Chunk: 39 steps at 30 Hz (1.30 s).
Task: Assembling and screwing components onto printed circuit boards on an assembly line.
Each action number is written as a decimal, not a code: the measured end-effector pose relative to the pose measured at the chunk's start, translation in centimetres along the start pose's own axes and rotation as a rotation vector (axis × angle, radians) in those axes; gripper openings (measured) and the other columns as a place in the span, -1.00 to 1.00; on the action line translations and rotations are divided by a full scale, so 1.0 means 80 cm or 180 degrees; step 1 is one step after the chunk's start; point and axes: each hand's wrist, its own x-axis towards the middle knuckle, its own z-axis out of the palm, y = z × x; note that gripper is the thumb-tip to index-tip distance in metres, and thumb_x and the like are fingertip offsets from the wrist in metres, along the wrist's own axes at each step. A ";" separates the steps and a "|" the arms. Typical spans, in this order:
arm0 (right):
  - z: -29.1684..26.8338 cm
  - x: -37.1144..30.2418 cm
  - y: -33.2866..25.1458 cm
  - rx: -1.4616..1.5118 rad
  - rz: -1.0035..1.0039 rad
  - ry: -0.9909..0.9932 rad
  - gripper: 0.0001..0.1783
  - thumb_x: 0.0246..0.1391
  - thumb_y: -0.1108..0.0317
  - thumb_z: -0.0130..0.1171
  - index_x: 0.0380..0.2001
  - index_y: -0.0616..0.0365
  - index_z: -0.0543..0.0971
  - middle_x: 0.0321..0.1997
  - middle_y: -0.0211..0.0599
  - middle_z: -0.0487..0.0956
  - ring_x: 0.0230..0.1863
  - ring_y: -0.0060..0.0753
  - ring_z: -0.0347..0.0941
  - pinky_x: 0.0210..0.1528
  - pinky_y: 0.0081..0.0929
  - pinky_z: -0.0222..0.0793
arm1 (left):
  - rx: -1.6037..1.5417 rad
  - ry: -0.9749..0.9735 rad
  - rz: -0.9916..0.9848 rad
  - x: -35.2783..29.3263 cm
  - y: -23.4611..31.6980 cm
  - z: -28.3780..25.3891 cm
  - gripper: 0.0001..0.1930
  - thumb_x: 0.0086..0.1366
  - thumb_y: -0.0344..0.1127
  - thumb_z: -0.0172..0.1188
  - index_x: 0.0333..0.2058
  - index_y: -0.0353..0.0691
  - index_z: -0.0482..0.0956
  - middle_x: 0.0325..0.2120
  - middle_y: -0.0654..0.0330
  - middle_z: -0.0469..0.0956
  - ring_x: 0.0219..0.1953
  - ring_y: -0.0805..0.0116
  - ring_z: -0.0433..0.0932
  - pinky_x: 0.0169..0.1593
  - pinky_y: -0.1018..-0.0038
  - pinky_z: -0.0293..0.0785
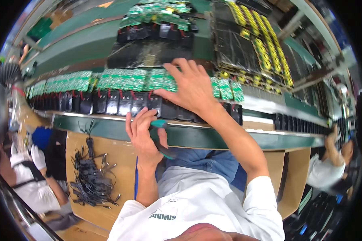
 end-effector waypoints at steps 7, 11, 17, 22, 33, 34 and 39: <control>-0.044 0.001 0.019 0.0658 0.0138 0.0580 -0.44 0.06 -0.08 0.40 0.04 0.01 0.65 0.05 -0.41 0.57 -0.05 -0.31 0.47 0.10 -0.40 0.26 | -0.1114 -0.0618 0.0384 -0.001 0.051 0.040 -0.65 0.18 -0.47 0.21 -0.03 -0.20 0.43 -0.02 0.11 0.65 0.09 0.10 0.58 0.45 0.07 0.15; -0.113 -0.054 0.051 0.1182 0.0205 0.0068 -0.65 0.04 0.22 0.44 -0.09 0.02 0.71 -0.03 -0.41 0.59 -0.06 -0.28 0.47 0.11 -0.37 0.28 | -0.0826 -0.0874 0.0263 -0.006 0.044 0.043 -0.61 0.13 -0.47 0.24 -0.03 -0.21 0.47 0.00 0.10 0.63 0.07 0.10 0.58 0.42 0.09 0.21; -0.122 -0.137 0.054 0.1147 0.0249 -0.0411 -0.66 -0.02 0.32 0.45 -0.11 0.01 0.72 -0.04 -0.40 0.59 -0.02 -0.27 0.46 0.09 -0.33 0.32 | -0.0732 -0.0790 0.0355 -0.002 0.050 0.043 -0.63 0.15 -0.49 0.23 -0.04 -0.26 0.46 -0.02 0.07 0.64 0.00 0.11 0.58 0.40 0.07 0.24; -0.148 -0.168 0.056 0.1444 0.0643 -0.0151 -0.40 -0.12 0.23 0.54 0.07 0.04 0.67 0.13 -0.33 0.54 0.05 -0.27 0.43 0.12 -0.28 0.36 | -0.0705 -0.0708 0.0300 0.002 0.070 0.054 -0.64 0.17 -0.45 0.26 -0.04 -0.27 0.46 -0.07 0.08 0.65 -0.03 0.11 0.59 0.38 0.08 0.26; -0.249 -0.272 0.070 0.2390 0.2037 0.0599 0.13 -0.15 0.12 0.62 0.44 0.12 0.21 0.26 -0.13 0.48 -0.07 -0.32 0.55 -0.01 -0.36 0.50 | -0.1884 -0.2700 0.0226 0.021 0.230 0.115 -0.51 0.27 -0.20 0.30 0.11 -0.28 0.47 0.06 0.03 0.58 0.04 0.03 0.53 0.34 0.13 0.26; -0.258 -0.289 0.089 0.2877 0.2281 0.1181 -0.06 -0.08 0.22 0.51 0.35 0.11 0.28 0.16 -0.13 0.52 -0.10 -0.31 0.55 -0.03 -0.37 0.49 | -0.1752 -0.2724 0.0898 0.029 0.237 0.121 -0.48 0.27 -0.16 0.31 0.13 -0.30 0.47 0.08 0.02 0.56 0.06 0.01 0.52 0.32 0.12 0.27; -0.353 -0.360 0.204 0.3466 0.3304 0.2113 -0.62 -0.01 0.54 0.09 -0.07 0.03 0.39 -0.33 -0.31 0.48 -0.37 -0.45 0.40 -0.29 -0.55 0.32 | -0.0912 -0.2300 0.1906 0.059 0.232 0.167 -0.49 0.36 -0.23 0.17 0.23 -0.30 0.42 0.29 -0.02 0.42 0.28 -0.05 0.39 0.41 0.07 0.19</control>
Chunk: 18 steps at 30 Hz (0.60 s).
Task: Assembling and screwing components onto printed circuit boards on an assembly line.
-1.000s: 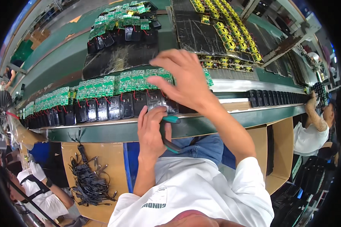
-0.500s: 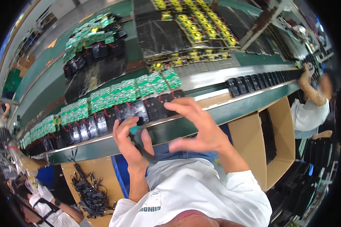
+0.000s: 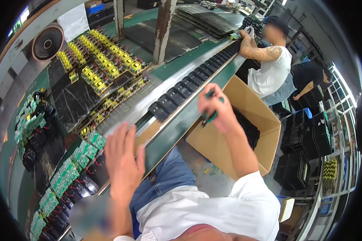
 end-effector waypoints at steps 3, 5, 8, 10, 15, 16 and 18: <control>-0.077 0.074 -0.017 -0.0693 0.0009 0.1095 -0.89 0.25 0.25 0.19 -0.28 -0.03 0.48 -0.51 -0.56 0.40 -0.58 -0.69 0.20 -0.57 -0.66 0.10 | 0.0534 -0.0082 -0.0069 0.007 -0.031 0.009 -0.49 0.37 -0.34 0.10 0.28 -0.30 0.40 0.33 -0.02 0.39 0.36 -0.04 0.34 0.46 0.05 0.13; -0.144 0.133 -0.019 -0.2245 -0.0092 0.1750 -0.68 0.26 0.08 0.19 -0.27 0.14 0.62 -0.53 -0.40 0.51 -0.53 -0.52 0.36 -0.45 -0.58 0.32 | 0.0578 -0.0250 -0.0017 0.002 -0.047 0.013 -0.47 0.36 -0.40 0.06 0.30 -0.31 0.37 0.35 -0.02 0.37 0.41 -0.02 0.29 0.49 0.04 0.09; -0.236 0.228 0.002 -0.4255 -0.0177 0.2136 -0.50 0.19 -0.09 0.20 -0.13 0.16 0.68 -0.22 -0.09 0.75 -0.14 0.07 0.66 -0.04 -0.11 0.55 | 0.0633 -0.0496 -0.0124 -0.016 -0.061 0.008 -0.45 0.35 -0.44 0.00 0.32 -0.33 0.35 0.38 -0.01 0.35 0.46 0.02 0.24 0.51 0.02 0.05; -0.290 0.279 0.028 -0.4678 -0.0248 0.2349 -0.56 0.20 -0.04 0.19 -0.09 0.08 0.68 -0.17 -0.05 0.75 -0.12 0.08 0.67 -0.03 -0.07 0.58 | 0.0463 -0.0464 -0.0185 -0.014 -0.059 0.009 -0.46 0.35 -0.43 0.00 0.31 -0.34 0.36 0.36 -0.02 0.36 0.44 0.00 0.25 0.51 0.01 0.05; -0.206 0.329 0.088 -0.5791 -0.0449 0.0523 -0.60 0.34 0.07 0.12 0.10 0.01 0.66 -0.07 -0.14 0.71 -0.20 -0.14 0.65 -0.18 -0.28 0.55 | 0.0448 -0.0306 -0.0096 -0.016 -0.082 0.008 -0.46 0.27 -0.37 0.10 0.25 -0.31 0.40 0.29 -0.08 0.38 0.40 -0.08 0.28 0.48 -0.05 0.09; -0.160 0.288 0.071 -0.5619 -0.0615 0.0259 -0.58 0.34 0.06 0.12 0.13 0.02 0.63 -0.03 -0.12 0.69 -0.14 -0.11 0.63 -0.12 -0.28 0.53 | 0.0602 -0.0331 -0.0292 -0.023 -0.079 -0.003 -0.41 0.24 -0.38 0.13 0.27 -0.30 0.39 0.33 -0.08 0.36 0.44 -0.04 0.24 0.51 -0.04 0.04; -0.195 0.260 0.047 -0.5407 -0.0733 0.0074 -0.53 0.36 0.03 0.12 0.19 0.05 0.58 0.06 -0.09 0.66 -0.03 -0.05 0.60 -0.01 -0.28 0.49 | 0.0794 -0.0364 -0.0423 -0.036 -0.078 -0.008 -0.37 0.23 -0.39 0.12 0.31 -0.29 0.36 0.40 -0.04 0.31 0.49 0.04 0.19 0.54 0.02 -0.01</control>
